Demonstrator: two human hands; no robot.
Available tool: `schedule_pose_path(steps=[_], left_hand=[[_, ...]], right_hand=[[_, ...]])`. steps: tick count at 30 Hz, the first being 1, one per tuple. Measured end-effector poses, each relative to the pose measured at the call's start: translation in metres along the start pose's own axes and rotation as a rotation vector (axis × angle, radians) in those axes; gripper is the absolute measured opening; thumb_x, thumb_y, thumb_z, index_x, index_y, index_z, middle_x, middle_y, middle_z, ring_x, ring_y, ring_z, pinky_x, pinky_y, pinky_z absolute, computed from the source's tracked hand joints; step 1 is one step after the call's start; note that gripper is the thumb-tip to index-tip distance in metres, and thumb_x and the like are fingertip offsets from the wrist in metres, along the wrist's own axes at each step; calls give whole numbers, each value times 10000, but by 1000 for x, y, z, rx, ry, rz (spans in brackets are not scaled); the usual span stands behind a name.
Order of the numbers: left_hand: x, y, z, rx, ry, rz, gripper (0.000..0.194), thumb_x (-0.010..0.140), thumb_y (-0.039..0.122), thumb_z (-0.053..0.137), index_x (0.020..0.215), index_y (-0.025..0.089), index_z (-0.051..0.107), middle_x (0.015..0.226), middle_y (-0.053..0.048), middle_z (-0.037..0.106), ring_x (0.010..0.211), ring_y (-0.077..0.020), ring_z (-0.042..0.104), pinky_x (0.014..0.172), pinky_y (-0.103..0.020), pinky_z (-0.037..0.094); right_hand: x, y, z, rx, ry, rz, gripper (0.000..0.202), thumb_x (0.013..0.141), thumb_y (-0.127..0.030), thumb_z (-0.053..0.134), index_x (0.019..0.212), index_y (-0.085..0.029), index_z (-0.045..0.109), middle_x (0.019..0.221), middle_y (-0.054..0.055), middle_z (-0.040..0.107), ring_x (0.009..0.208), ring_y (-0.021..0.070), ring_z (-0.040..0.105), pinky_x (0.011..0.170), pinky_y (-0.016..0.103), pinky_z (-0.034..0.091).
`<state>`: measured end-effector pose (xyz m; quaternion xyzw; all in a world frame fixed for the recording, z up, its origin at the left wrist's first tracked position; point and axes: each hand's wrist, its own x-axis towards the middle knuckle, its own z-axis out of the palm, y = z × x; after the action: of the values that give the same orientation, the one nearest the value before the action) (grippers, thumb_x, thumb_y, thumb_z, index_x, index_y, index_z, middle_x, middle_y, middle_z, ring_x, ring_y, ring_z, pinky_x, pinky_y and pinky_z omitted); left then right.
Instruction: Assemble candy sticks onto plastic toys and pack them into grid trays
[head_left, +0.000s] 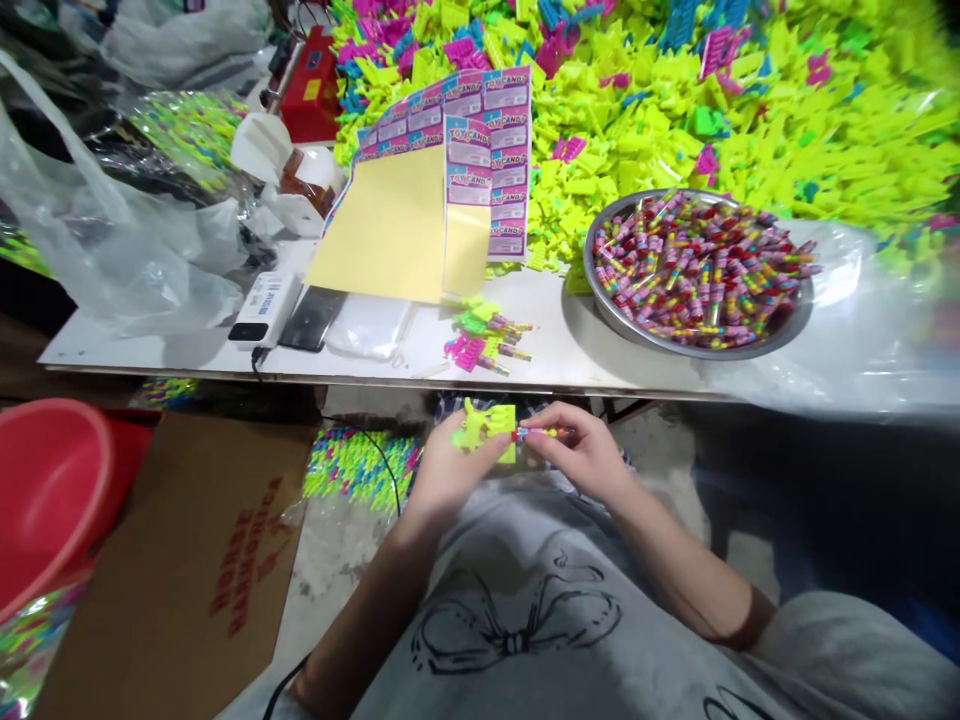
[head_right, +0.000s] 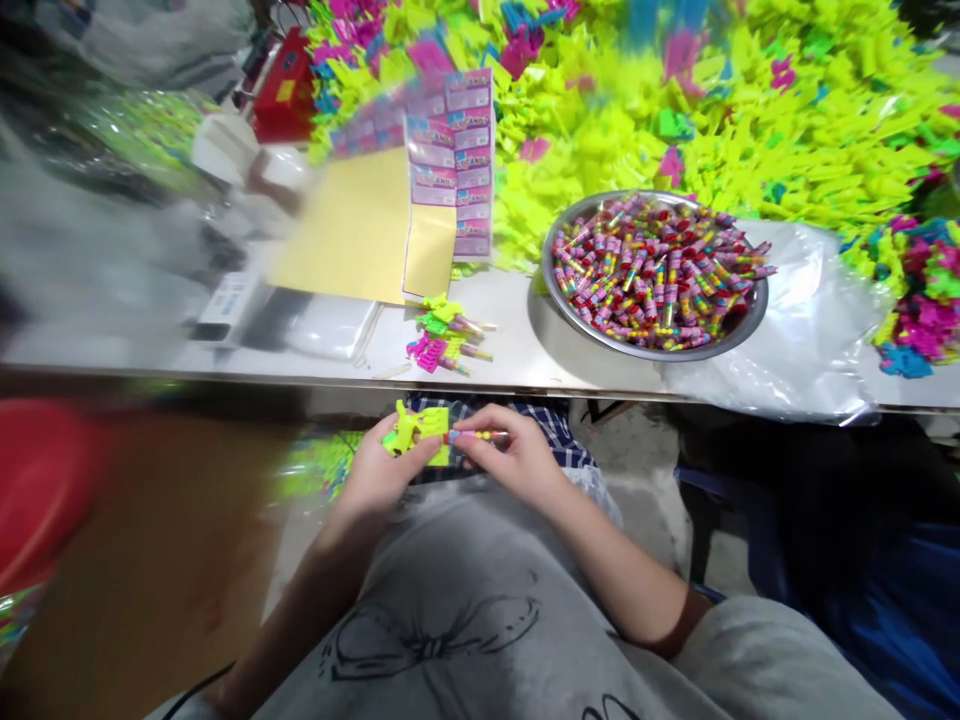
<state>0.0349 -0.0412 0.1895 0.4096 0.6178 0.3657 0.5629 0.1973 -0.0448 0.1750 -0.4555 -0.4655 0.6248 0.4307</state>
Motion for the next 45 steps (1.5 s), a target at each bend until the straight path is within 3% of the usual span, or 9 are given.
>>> schedule_pose_path(steps=[9, 12, 16, 20, 26, 30, 33, 37, 45], left_hand=[[34, -19, -19, -87, -77, 52, 364, 630, 322, 698, 949, 164, 623, 866, -55, 659, 756, -161, 592, 696, -227, 429], [51, -29, -24, -264, -16, 158, 427, 690, 348, 642, 1081, 193, 563, 1041, -80, 617, 919, -174, 575, 835, -265, 402], [58, -42, -21, -37, 50, 325, 296, 712, 261, 616, 1001, 200, 615, 1084, -72, 591, 1065, -183, 492, 964, -277, 301], [37, -67, -8, 107, -56, 397, 235, 751, 115, 432, 853, 193, 629, 961, -51, 610, 962, -169, 522, 906, -299, 351], [13, -128, 6, 181, -150, 295, 196, 583, 48, 381, 477, 175, 485, 535, 21, 489, 604, -113, 471, 631, -229, 370], [28, -158, -2, 199, -140, 302, 152, 558, 85, 383, 453, 176, 442, 513, 20, 460, 593, -111, 447, 621, -234, 347], [39, -168, -9, 203, -181, 322, 149, 588, 128, 375, 455, 183, 412, 508, 15, 442, 573, -113, 431, 604, -240, 341], [46, -180, -18, 207, -297, 353, 184, 658, 202, 350, 475, 201, 357, 517, 7, 392, 566, -129, 392, 567, -259, 316], [94, -177, -6, 280, -697, 407, 148, 631, 181, 358, 487, 206, 338, 517, 18, 360, 551, -131, 375, 541, -253, 295]], right_hand=[[43, 22, -19, -339, -219, -81, 253, 725, -334, 631, 926, -180, 635, 841, 30, 664, 754, 147, 598, 688, 265, 458], [84, 26, -37, -363, -21, -161, 280, 757, -378, 577, 937, -173, 642, 888, 42, 672, 815, 152, 606, 752, 273, 452], [150, 37, -53, -502, 348, -235, 315, 777, -395, 514, 860, -135, 672, 889, 76, 675, 850, 169, 597, 774, 279, 440], [186, 53, -52, -603, 382, -234, 289, 774, -357, 499, 780, -135, 686, 862, 84, 668, 854, 195, 578, 811, 321, 411], [184, 72, -55, -669, 472, -307, 305, 782, -284, 425, 949, -134, 632, 1004, 110, 612, 984, 223, 511, 886, 393, 357], [146, 78, -60, -689, 593, -538, 260, 747, -138, 350, 802, -178, 601, 925, 57, 604, 962, 191, 511, 894, 395, 355], [78, 91, -66, -795, 471, -603, 170, 726, -128, 415, 648, -200, 547, 863, 35, 608, 927, 193, 517, 900, 402, 347], [-21, 128, -74, -915, 378, -188, 206, 721, -113, 422, 580, -202, 544, 790, 25, 625, 851, 178, 544, 844, 359, 397], [-145, 179, -126, -803, 1100, 494, 207, 868, -302, 478, 940, -135, 578, 943, 37, 591, 839, 148, 570, 753, 329, 480]])
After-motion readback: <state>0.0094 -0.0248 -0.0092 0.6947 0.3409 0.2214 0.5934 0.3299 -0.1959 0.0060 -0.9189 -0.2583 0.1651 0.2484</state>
